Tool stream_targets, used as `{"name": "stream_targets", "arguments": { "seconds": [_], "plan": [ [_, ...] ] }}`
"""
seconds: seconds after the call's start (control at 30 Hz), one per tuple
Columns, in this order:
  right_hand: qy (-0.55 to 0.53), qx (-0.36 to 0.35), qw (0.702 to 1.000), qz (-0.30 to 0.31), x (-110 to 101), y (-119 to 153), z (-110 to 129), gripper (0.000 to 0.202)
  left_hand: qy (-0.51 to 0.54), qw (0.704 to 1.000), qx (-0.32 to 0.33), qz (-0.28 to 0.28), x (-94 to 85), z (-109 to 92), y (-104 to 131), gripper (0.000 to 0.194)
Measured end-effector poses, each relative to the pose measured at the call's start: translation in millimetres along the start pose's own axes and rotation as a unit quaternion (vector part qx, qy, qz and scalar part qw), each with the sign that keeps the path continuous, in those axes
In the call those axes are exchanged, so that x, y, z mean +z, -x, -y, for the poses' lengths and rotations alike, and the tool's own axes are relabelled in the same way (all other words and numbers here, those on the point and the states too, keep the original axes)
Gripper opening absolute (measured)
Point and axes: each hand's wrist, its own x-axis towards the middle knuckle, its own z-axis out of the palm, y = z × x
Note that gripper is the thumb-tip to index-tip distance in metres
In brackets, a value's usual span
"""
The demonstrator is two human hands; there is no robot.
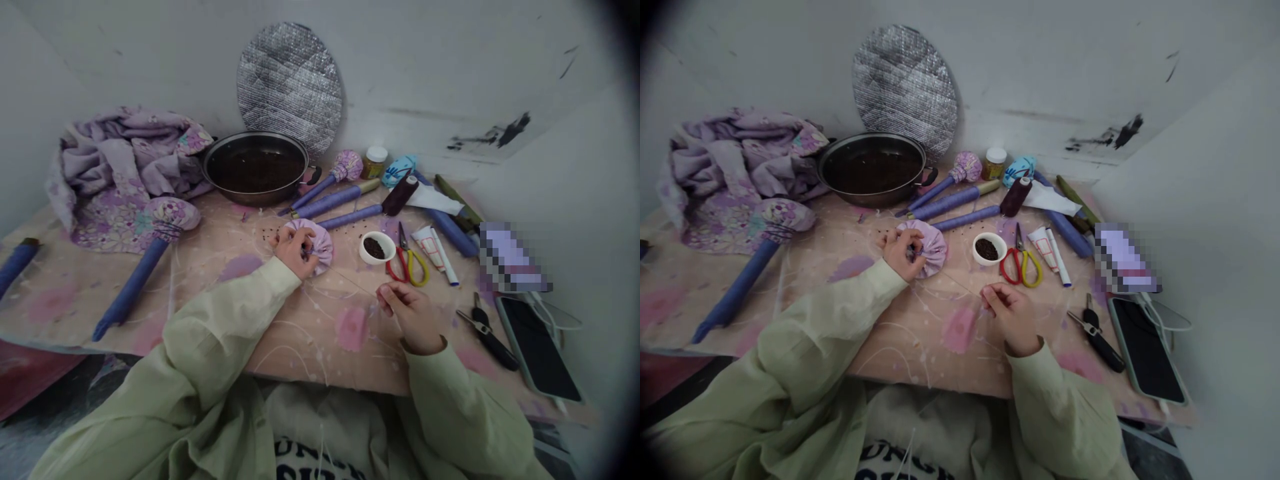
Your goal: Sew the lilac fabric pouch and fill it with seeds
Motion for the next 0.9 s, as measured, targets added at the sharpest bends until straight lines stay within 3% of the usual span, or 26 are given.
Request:
{"name": "stream_targets", "arguments": {
  "seconds": [0.43,0.9],
  "plan": [
    [0.024,0.035,0.993,-0.108,-52.3,19.1,3.6,0.034,0.011,1.000,0.003,-0.008,-0.8,1.2,0.2,0.038],
    [0.041,0.085,0.984,-0.150,-86.7,40.7,-4.5,0.034,0.011,1.000,-0.002,-0.014,-0.6,1.5,0.0,0.036]
  ]
}}
